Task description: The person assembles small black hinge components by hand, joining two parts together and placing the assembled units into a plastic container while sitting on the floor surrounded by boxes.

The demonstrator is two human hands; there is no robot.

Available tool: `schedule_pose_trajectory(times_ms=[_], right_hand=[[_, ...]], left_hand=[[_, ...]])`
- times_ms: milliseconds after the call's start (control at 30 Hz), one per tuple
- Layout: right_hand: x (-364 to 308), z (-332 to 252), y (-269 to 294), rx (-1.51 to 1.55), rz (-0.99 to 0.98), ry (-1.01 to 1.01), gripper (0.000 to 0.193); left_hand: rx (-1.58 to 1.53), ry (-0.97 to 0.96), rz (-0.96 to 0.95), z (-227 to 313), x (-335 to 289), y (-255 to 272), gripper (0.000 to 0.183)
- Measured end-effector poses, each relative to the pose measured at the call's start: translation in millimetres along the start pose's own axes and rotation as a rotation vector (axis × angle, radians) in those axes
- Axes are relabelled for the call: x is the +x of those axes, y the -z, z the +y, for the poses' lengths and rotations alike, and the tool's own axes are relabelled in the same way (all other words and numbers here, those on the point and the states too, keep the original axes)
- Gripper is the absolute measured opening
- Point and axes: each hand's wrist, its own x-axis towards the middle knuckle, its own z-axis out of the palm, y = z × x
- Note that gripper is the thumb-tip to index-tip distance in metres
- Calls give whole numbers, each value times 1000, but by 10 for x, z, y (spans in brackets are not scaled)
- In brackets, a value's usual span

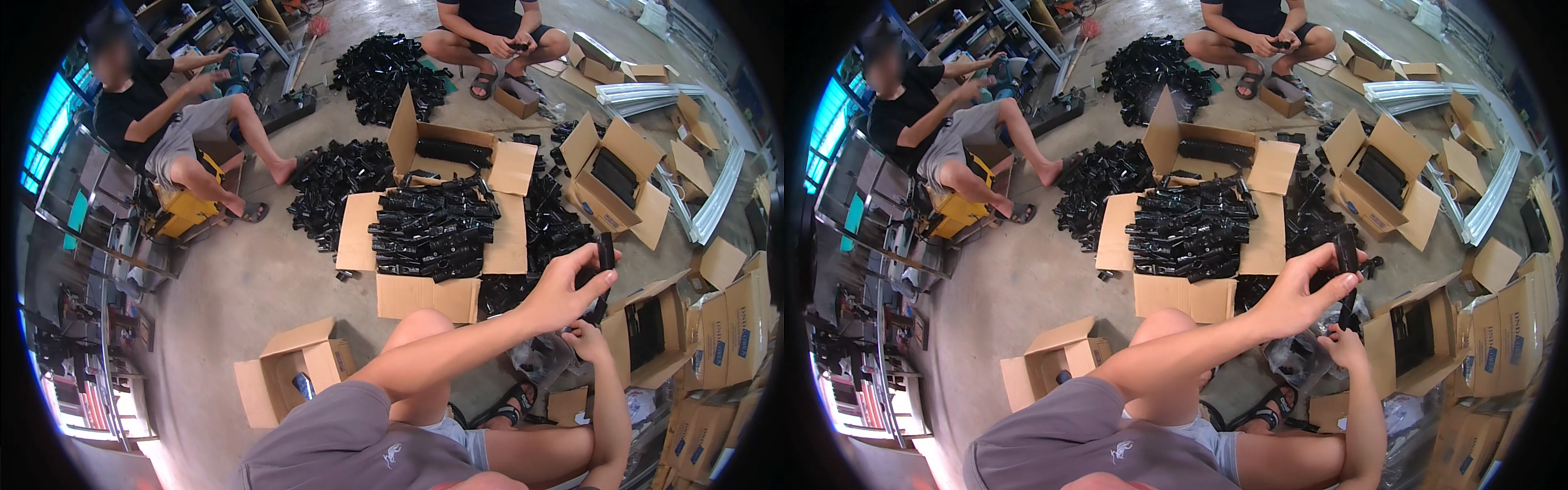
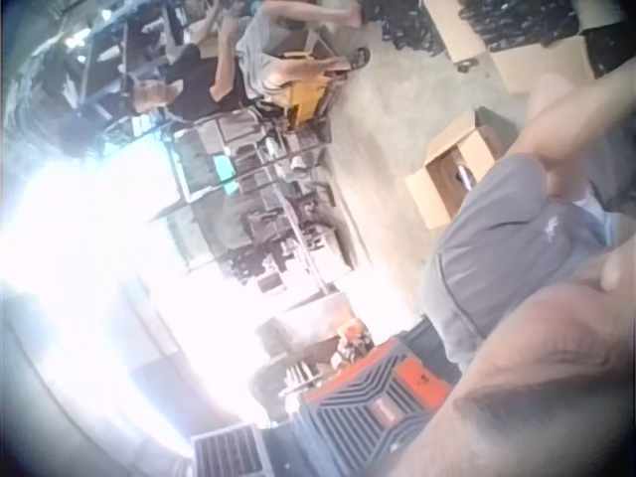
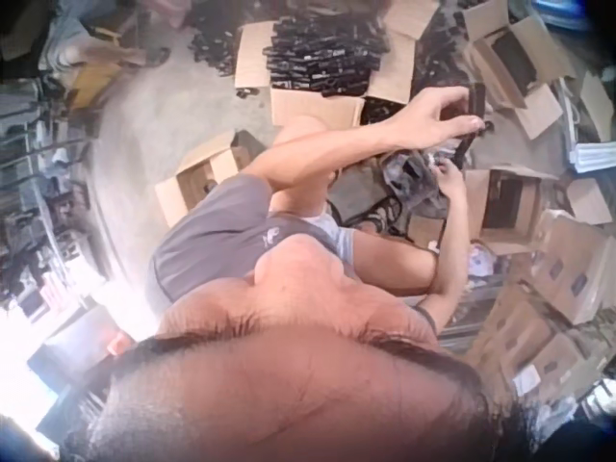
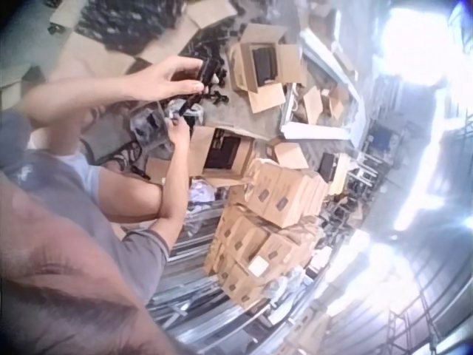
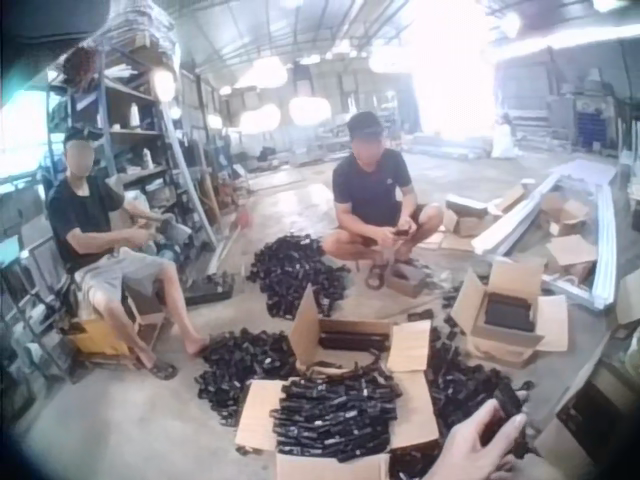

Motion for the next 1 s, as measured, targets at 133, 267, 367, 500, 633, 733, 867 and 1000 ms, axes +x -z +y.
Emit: schedule_pose_trajectory(times_ms=[133,267,367,500,633,733,867,1000], right_hand=[[152,155,-155,-88,-30,76,50],[293,220,-161,-29,-7,206,45],[454,495,-164,-72,-10,220,37],[349,145,-118,-81,74,532,28],[-171,-1023,224,526,257,304,20],[-518,-1541,269,576,493,392,18],[-703,-1802,226,487,779,555,18],[-619,-1677,254,481,844,488,19]], left_hand=[[118,1,-17,71,-30,-40,35],[111,24,-61,165,-54,-46,35],[66,86,-49,187,-97,-30,35],[-36,-21,133,-57,-81,-106,31],[-371,375,381,-105,46,-166,52],[-516,543,407,-347,70,-63,59],[-390,514,451,-479,38,-168,63],[-263,561,287,-597,17,-287,57]])
